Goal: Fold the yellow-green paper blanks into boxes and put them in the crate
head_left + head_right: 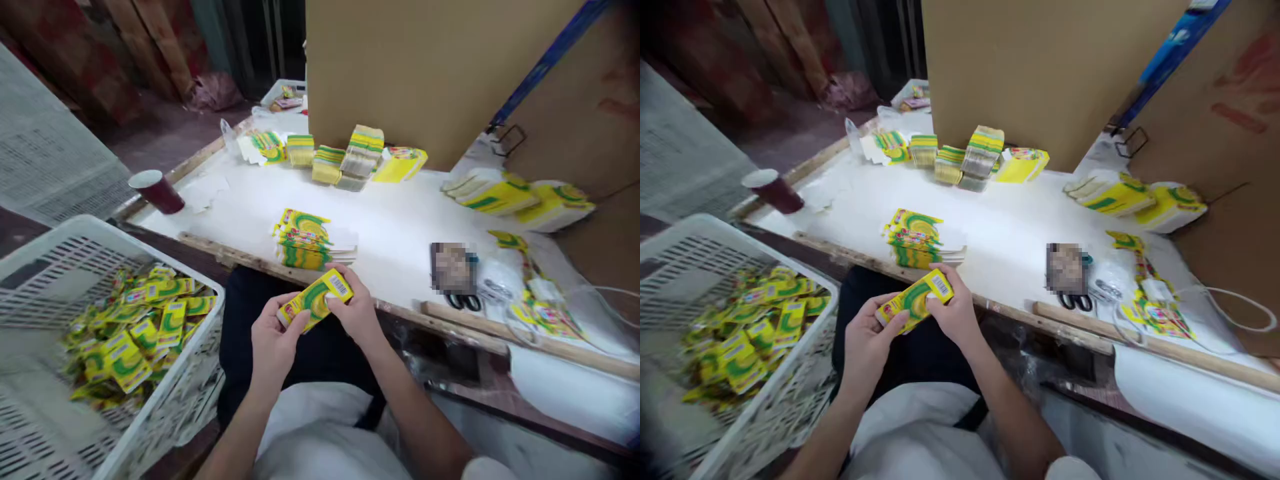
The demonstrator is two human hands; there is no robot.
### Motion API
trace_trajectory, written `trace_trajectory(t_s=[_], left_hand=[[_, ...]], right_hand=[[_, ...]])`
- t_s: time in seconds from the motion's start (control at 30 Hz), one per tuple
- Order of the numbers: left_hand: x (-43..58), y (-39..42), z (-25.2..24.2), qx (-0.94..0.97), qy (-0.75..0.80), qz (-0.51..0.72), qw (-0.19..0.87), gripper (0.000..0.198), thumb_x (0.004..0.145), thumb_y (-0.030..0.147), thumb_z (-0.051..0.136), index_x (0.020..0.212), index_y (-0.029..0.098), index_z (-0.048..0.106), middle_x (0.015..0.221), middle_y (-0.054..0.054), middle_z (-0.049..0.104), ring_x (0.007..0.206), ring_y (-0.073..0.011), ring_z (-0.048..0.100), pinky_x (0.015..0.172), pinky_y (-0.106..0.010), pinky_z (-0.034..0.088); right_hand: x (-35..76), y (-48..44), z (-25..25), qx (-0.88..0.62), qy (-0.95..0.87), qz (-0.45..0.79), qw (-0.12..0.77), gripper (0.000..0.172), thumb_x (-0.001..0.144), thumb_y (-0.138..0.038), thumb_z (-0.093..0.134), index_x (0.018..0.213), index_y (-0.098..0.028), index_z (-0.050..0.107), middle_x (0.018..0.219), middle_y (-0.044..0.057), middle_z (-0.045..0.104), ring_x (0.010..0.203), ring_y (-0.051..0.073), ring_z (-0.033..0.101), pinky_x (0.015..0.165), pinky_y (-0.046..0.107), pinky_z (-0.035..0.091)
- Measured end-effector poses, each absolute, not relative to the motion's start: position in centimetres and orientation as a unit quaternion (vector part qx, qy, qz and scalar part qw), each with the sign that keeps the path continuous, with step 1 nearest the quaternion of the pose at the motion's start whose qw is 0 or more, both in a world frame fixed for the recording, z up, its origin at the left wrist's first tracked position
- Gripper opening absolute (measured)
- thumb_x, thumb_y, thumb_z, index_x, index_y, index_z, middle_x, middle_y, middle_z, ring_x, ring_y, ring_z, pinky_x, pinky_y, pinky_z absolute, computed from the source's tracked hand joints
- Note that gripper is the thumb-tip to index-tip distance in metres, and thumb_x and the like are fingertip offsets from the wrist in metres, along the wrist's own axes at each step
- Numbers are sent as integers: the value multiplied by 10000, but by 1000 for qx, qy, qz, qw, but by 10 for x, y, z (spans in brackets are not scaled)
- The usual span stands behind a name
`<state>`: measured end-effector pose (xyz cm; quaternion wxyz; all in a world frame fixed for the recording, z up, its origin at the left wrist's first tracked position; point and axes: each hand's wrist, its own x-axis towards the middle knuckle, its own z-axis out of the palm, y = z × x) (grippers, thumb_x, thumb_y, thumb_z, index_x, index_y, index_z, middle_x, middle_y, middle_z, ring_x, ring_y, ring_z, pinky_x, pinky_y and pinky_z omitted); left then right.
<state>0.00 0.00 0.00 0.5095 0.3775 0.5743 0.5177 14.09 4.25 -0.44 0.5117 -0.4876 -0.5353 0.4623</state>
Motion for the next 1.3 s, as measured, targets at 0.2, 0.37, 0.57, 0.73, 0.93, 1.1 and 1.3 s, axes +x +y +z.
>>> trace_trajectory(t_s=[0.2,0.37,0.57,0.73,0.93,1.1,1.3], left_hand=[[-2,1,4,375,570,536,497,346,681,302,724,971,160,599,805,-10,692,679,-126,638,635,-217,527],[4,1,6,384,577,531,489,330,678,287,724,956,152,605,794,-15,700,688,-128,648,647,-212,528],[6,-1,3,378,575,527,499,354,678,304,725,969,145,599,785,-25,702,676,-138,650,643,-230,534],[3,-1,7,366,567,539,505,346,670,292,735,958,149,606,798,-23,706,693,-137,651,651,-223,531],[-4,2,4,343,544,550,533,371,665,287,740,983,151,603,802,-19,705,698,-131,648,658,-220,525],[-10,3,-3,338,553,545,532,396,666,314,728,1003,153,596,793,-16,692,696,-145,645,676,-260,529],[-94,12,4,359,701,594,163,472,696,346,683,1111,155,562,1014,-36,616,911,-199,602,864,-370,481]], right_hand=[[153,39,2,-370,-531,607,461,608,701,-146,601,1263,-257,400,1079,23,559,885,157,586,787,279,494],[152,38,1,-370,-495,613,491,550,719,-131,577,1227,-269,417,1022,15,604,925,168,613,854,314,489],[144,39,2,-444,-505,535,512,513,650,-85,545,1133,-251,497,854,-20,585,687,124,575,681,252,503],[150,39,-1,-419,-509,556,506,499,688,-146,580,1165,-258,489,916,-10,557,745,126,553,677,230,480],[163,39,-2,-320,-520,656,444,705,702,-286,693,1316,-288,347,1137,39,526,927,171,573,791,280,494],[148,37,-12,-337,-499,660,450,698,712,-253,694,1311,-305,339,1146,37,512,915,172,592,801,316,514],[146,45,-22,-361,-541,620,440,783,701,-183,676,1353,-344,273,1082,34,537,867,165,642,809,366,524]])
